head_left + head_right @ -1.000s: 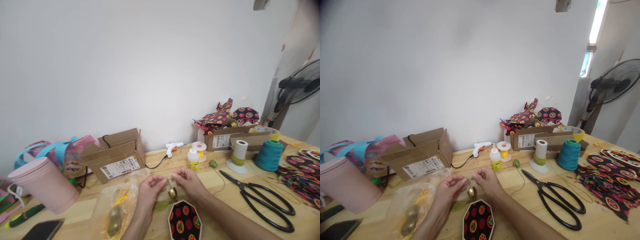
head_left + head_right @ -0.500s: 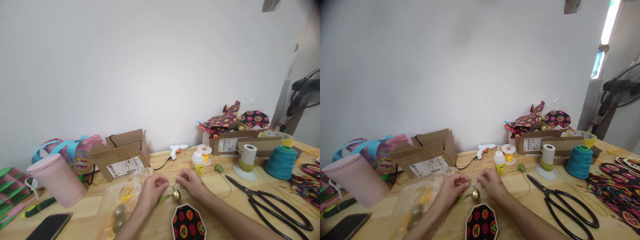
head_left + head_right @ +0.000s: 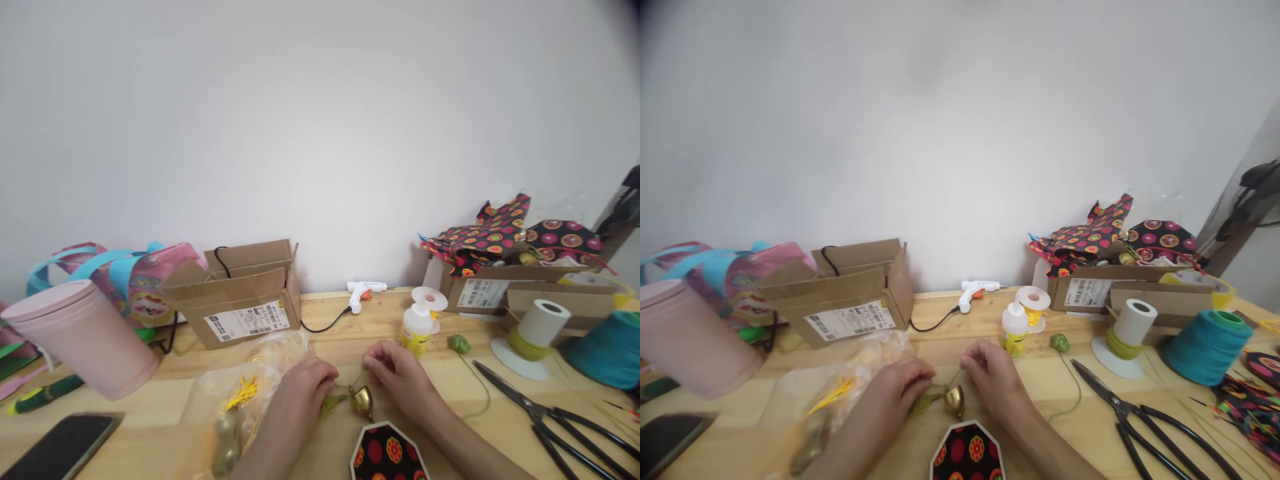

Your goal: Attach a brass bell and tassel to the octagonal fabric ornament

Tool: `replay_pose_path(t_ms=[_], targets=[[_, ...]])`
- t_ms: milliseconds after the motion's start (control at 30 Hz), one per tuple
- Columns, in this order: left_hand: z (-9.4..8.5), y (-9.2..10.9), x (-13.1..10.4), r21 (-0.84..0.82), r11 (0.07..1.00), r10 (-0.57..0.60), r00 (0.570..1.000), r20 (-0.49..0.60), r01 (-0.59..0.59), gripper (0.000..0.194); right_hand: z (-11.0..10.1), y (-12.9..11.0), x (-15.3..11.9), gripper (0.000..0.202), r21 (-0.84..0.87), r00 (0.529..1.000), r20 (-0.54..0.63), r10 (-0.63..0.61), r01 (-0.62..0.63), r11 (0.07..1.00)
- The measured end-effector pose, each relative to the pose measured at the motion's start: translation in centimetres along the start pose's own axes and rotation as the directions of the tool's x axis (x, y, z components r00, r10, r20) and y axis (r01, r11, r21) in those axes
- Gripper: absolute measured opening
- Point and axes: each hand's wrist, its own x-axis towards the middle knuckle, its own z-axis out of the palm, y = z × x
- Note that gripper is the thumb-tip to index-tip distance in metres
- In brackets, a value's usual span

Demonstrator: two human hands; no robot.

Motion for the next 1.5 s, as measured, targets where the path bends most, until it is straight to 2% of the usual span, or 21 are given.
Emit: replay_pose_path(t_ms=[133,267,400,500,633,767,1000,1133,1300,1500], targets=[[0.1,0.2,0.0,0.025,1.0,0.003,0.999,0.042,-0.004,0.019,0.0,0.1,-0.2,0.014,-0.003,1.0,0.006,-0.002,0.002,1.0],[0.5,0.1,0.1,-0.193,0.978,-0.078,0.996,0.031,0.083,0.014,0.0,0.0,-0.3,0.016,0.019,1.0,0.006,-0.001,0.001,1.0],[1.1,-0.2,0.2,-0.439,0.875,-0.211,0.977,0.033,0.204,0.013,0.0,-0.1,-0.4,0.018,0.03,1.0,0.004,0.008,-0.008,1.0],[1.3,-0.3,0.1,-0.524,0.825,-0.223,0.974,0.04,0.211,0.012,-0.1,-0.2,-0.4,0.019,0.054,1.0,-0.001,0.012,-0.012,0.998],[1.3,-0.1,0.0,-0.59,0.767,-0.258,0.963,0.078,0.254,0.012,-0.1,-0.6,-0.4,0.022,0.186,0.998,0.046,0.04,-0.048,0.981],[1.5,-0.1,0.2,-0.716,0.63,-0.327,0.939,0.108,0.302,0.014,0.0,-1.2,-0.6,0.024,0.308,0.996,0.077,0.05,-0.071,0.949],[1.7,0.3,0.3,-0.906,0.277,-0.364,0.908,0.21,0.321,0.026,0.1,-1.8,-0.9,0.028,0.423,0.989,0.132,0.073,-0.123,0.898],[1.5,0.8,0.0,-0.933,0.168,-0.348,0.905,0.245,0.317,0.022,0.2,-2.0,-0.9,0.025,0.486,0.993,0.109,0.05,-0.097,0.868],[1.3,1.1,-0.3,-0.939,0.117,-0.326,0.905,0.272,0.324,0.022,0.4,-2.2,-1.1,0.023,0.554,0.993,0.118,0.023,-0.085,0.828],[1.4,1.2,-0.2,-0.931,0.168,-0.299,0.917,0.264,0.323,0.028,0.4,-2.5,-1.2,0.022,0.571,0.995,0.102,-0.005,-0.054,0.819]])
